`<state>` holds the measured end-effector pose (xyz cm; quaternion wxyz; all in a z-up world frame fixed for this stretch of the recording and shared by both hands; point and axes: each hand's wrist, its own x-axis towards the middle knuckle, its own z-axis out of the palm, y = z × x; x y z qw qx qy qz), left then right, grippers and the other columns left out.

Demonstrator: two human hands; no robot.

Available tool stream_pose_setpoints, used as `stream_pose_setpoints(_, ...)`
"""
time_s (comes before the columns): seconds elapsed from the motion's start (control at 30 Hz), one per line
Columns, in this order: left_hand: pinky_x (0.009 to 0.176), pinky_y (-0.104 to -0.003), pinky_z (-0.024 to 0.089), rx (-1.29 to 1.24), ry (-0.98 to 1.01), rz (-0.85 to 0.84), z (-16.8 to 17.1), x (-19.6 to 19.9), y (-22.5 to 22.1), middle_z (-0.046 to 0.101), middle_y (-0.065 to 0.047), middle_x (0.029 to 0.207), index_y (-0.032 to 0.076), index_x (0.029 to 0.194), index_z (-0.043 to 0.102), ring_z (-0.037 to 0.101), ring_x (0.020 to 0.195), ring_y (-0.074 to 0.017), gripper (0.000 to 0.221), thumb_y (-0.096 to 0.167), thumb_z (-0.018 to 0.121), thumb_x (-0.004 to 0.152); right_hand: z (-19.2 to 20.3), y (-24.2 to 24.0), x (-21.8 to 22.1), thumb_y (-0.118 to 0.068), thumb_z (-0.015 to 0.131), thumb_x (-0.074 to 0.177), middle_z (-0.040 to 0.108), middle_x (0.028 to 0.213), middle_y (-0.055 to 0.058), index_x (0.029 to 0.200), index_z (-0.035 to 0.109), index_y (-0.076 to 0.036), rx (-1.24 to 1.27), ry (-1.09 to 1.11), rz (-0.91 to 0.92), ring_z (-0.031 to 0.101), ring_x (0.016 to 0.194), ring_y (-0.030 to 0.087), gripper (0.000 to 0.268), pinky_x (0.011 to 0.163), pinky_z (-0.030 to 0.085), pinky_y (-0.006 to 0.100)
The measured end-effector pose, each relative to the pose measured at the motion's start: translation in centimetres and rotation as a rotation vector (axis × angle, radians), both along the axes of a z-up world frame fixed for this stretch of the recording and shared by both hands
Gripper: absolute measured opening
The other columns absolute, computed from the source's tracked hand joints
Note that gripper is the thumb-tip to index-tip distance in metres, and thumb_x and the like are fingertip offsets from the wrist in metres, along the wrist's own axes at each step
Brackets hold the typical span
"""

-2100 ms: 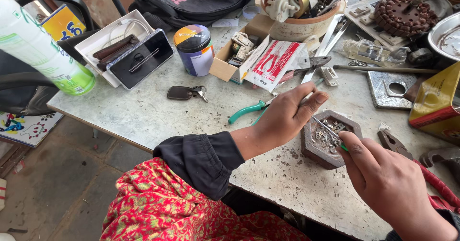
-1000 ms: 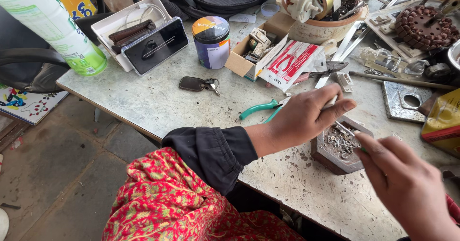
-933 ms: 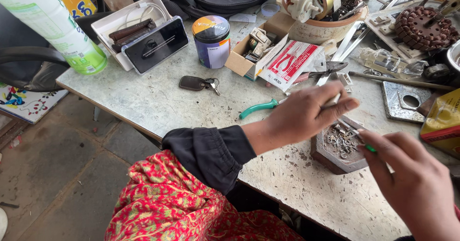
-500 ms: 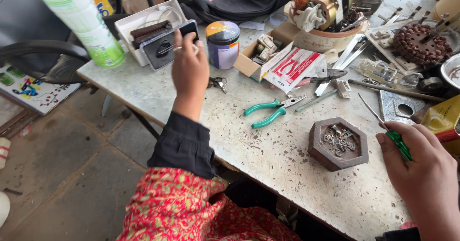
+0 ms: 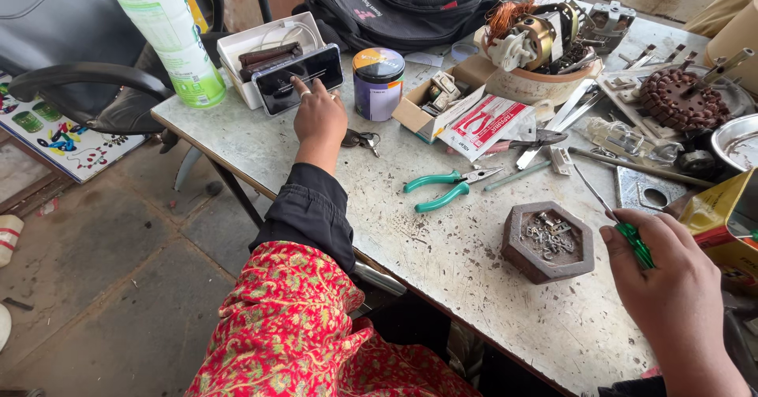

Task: The person uses a screwdriver to adjust small metal contacts inside a white plastic electrical component, repeatedly picking it up, manipulating the internal parts, and placing it back on a hexagonal holder. A smartphone on the table plays a video throughout.

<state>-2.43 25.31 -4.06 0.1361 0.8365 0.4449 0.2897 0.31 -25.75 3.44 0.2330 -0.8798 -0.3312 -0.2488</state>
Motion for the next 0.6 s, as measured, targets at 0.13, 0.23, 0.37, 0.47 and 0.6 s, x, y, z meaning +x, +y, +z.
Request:
stream_pose_setpoints(0.13, 0.079, -0.043, 0.061, 0.012, 0.0, -0.033, -0.6, 0.3, -0.1, 0.022, -0.037, 0.159, -0.001, 0.142, 0.046, 0.067, 0.114, -0.0406, 0.053, 0.035, 0.053, 0.104, 0.6, 0.1, -0.3, -0.025, 0.073, 0.103, 0.071, 0.099, 0.01, 0.12, 0.075, -0.006, -0.008, -0.011, -0.013, 0.071, 0.079, 0.025, 0.025, 0.071, 0.055, 0.034)
stream_pose_setpoints(0.23, 0.083, -0.045, 0.059, 0.077, -0.007, -0.068, -1.6, 0.8, 0.1, 0.026, -0.036, 0.157, -0.001, 0.138, 0.05, 0.065, 0.116, -0.0409, 0.05, 0.033, 0.055, 0.102, 0.9, 0.4, -0.7, -0.021, 0.074, 0.1, 0.071, 0.101, 0.011, 0.116, 0.075, -0.004, -0.017, -0.037, -0.012, 0.071, 0.082, 0.027, 0.024, 0.073, 0.056, 0.037)
stream_pose_setpoints(0.37, 0.086, -0.046, 0.058, 0.05, 0.034, -0.113, -2.3, 1.6, 0.1, 0.031, -0.033, 0.158, 0.0, 0.135, 0.053, 0.067, 0.113, -0.0398, 0.047, 0.032, 0.057, 0.101, 1.0, 0.7, -0.9, -0.021, 0.074, 0.1, 0.072, 0.102, 0.012, 0.117, 0.075, -0.004, -0.03, -0.024, -0.016, 0.071, 0.083, 0.027, 0.024, 0.074, 0.056, 0.037)
stream_pose_setpoints(0.47, 0.086, -0.046, 0.058, 0.046, 0.058, -0.117, -2.4, 2.1, 0.0, 0.035, -0.03, 0.157, 0.003, 0.132, 0.057, 0.068, 0.111, -0.0388, 0.043, 0.032, 0.057, 0.1, 0.8, 0.7, -0.7, -0.021, 0.075, 0.102, 0.072, 0.1, 0.012, 0.118, 0.075, -0.004, -0.039, -0.038, -0.019, 0.071, 0.081, 0.026, 0.024, 0.076, 0.056, 0.037)
stream_pose_setpoints(0.6, 0.083, -0.046, 0.059, 0.067, 0.147, -0.155, -2.1, 2.2, -0.1, 0.037, -0.03, 0.155, 0.001, 0.13, 0.058, 0.068, 0.112, -0.0384, 0.043, 0.032, 0.058, 0.1, 0.5, 0.8, -0.6, -0.022, 0.076, 0.101, 0.072, 0.099, 0.012, 0.118, 0.076, -0.004, -0.067, -0.045, -0.04, 0.072, 0.085, 0.027, 0.025, 0.077, 0.056, 0.037)
